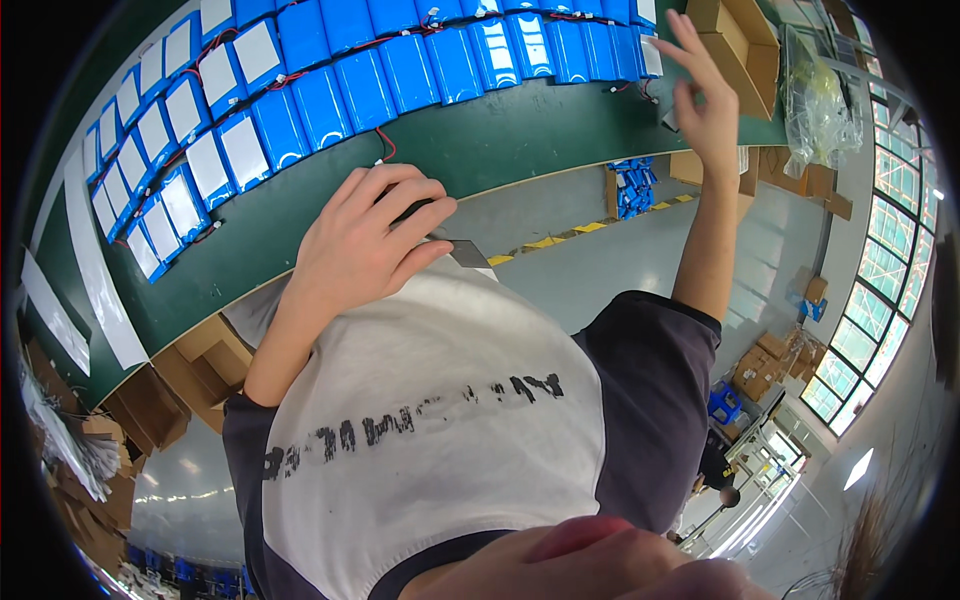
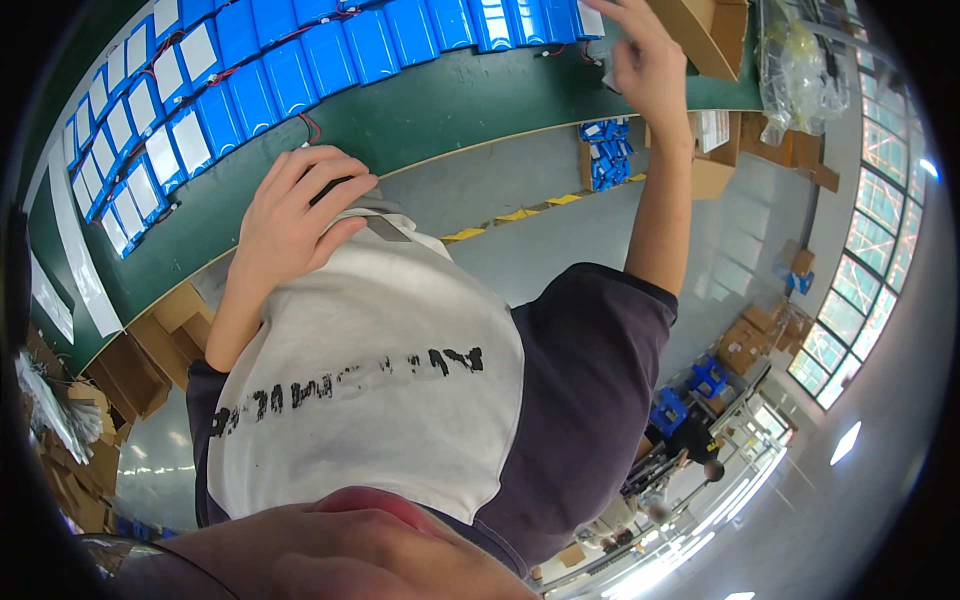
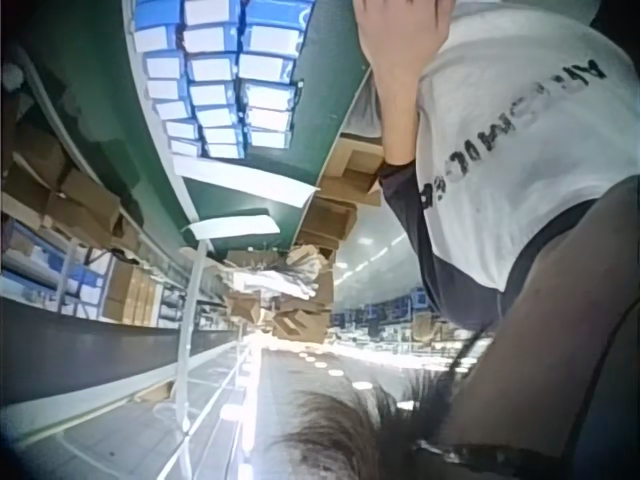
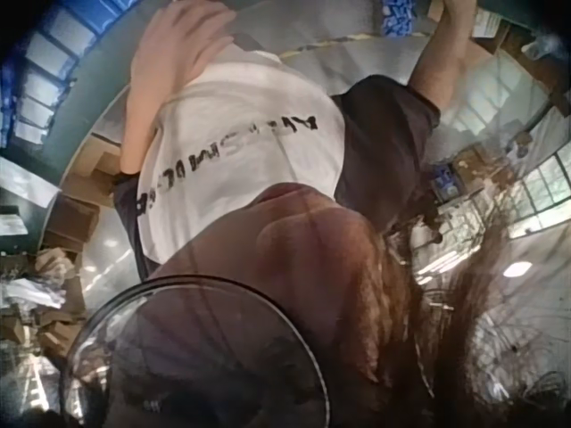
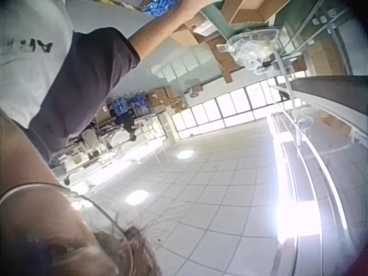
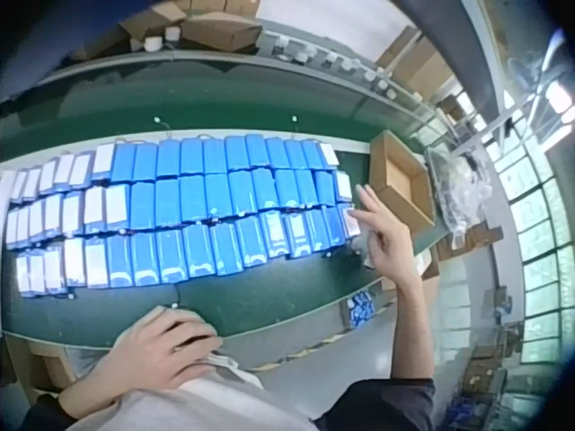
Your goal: The person repeatedly peels white adhesive labels from a backing sheet and applies them to the top surface of blue rectangular battery cells arranged on a green workbench. The person handles the labels and cells by hand, working across multiple rows of batteries.
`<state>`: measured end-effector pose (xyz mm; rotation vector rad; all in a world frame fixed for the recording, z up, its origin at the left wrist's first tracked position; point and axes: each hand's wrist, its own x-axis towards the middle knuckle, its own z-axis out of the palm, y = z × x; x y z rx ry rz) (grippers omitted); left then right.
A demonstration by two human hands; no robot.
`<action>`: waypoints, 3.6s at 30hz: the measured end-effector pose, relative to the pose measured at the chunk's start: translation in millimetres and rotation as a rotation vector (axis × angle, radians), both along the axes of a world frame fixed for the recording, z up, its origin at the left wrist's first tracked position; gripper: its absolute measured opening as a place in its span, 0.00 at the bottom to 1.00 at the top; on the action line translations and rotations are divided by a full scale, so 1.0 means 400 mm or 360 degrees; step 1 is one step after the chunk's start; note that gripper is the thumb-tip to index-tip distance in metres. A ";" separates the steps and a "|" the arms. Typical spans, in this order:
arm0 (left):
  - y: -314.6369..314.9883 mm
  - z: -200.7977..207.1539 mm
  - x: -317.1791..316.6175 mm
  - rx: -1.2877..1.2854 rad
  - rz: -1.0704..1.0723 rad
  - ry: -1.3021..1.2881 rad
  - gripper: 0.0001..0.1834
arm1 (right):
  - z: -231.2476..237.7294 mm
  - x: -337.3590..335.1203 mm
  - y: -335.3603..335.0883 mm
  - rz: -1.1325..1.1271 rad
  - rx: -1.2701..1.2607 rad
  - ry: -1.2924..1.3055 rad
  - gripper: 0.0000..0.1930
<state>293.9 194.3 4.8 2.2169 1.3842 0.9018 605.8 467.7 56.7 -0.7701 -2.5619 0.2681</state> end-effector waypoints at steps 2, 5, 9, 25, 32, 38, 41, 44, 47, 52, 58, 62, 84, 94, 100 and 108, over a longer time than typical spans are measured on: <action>-0.002 -0.002 0.001 0.0003 0.0015 0.0004 0.22 | 0.030 -0.009 -0.013 -0.0145 -0.0042 0.0118 0.31; -0.001 -0.003 0.000 0.0009 0.0015 -0.0010 0.21 | 0.029 0.003 -0.015 -0.0267 -0.0143 -0.0040 0.29; -0.002 -0.002 0.001 0.0008 0.0011 -0.0019 0.21 | 0.015 0.004 -0.003 -0.0167 -0.0121 -0.0217 0.23; 0.037 0.012 -0.003 -0.0040 0.0078 -0.0975 0.24 | -0.018 -0.281 -0.259 0.0162 -0.2041 0.1540 0.15; 0.031 0.003 -0.036 -0.0159 0.0184 -0.0919 0.20 | -0.088 -0.327 -0.342 0.0248 -0.2250 0.1505 0.11; 0.024 0.000 -0.037 -0.0051 0.0202 -0.0914 0.19 | -0.029 -0.223 -0.273 0.0195 -0.1325 0.1437 0.08; 0.023 0.004 -0.032 -0.0103 0.0249 -0.1139 0.14 | 0.017 -0.165 -0.169 -0.0076 -0.0834 0.1437 0.10; 0.024 0.002 -0.025 -0.0142 0.0219 -0.1106 0.13 | 0.007 -0.139 -0.001 -0.0557 -0.0711 0.1301 0.13; 0.022 -0.003 -0.023 -0.0151 0.0217 -0.1069 0.13 | -0.050 -0.105 0.145 -0.0596 -0.0831 0.1154 0.14; 0.022 0.000 -0.017 -0.0131 0.0237 -0.1038 0.12 | -0.079 -0.081 0.180 -0.0612 -0.0959 0.0787 0.15; 0.026 0.002 -0.023 -0.0164 0.0179 -0.0955 0.13 | -0.085 -0.060 0.219 -0.0496 -0.1027 0.0618 0.15; 0.028 -0.003 -0.019 -0.0152 0.0180 -0.0954 0.13 | -0.081 -0.084 0.214 -0.0481 -0.1017 0.0532 0.15; 0.027 -0.002 -0.016 -0.0164 0.0178 -0.1017 0.14 | -0.127 -0.138 0.093 -0.0662 0.0531 0.0120 0.17; 0.021 -0.004 -0.019 -0.0164 0.0068 -0.1114 0.15 | -0.020 -0.279 -0.207 -0.0013 -0.0234 0.0397 0.09; 0.019 -0.005 -0.027 -0.0184 0.0065 -0.1093 0.13 | -0.033 -0.332 -0.341 0.0285 -0.0761 0.0530 0.08; 0.027 0.002 -0.009 -0.0279 0.0091 -0.1221 0.13 | 0.070 -0.188 -0.314 -0.0091 -0.0281 0.1320 0.05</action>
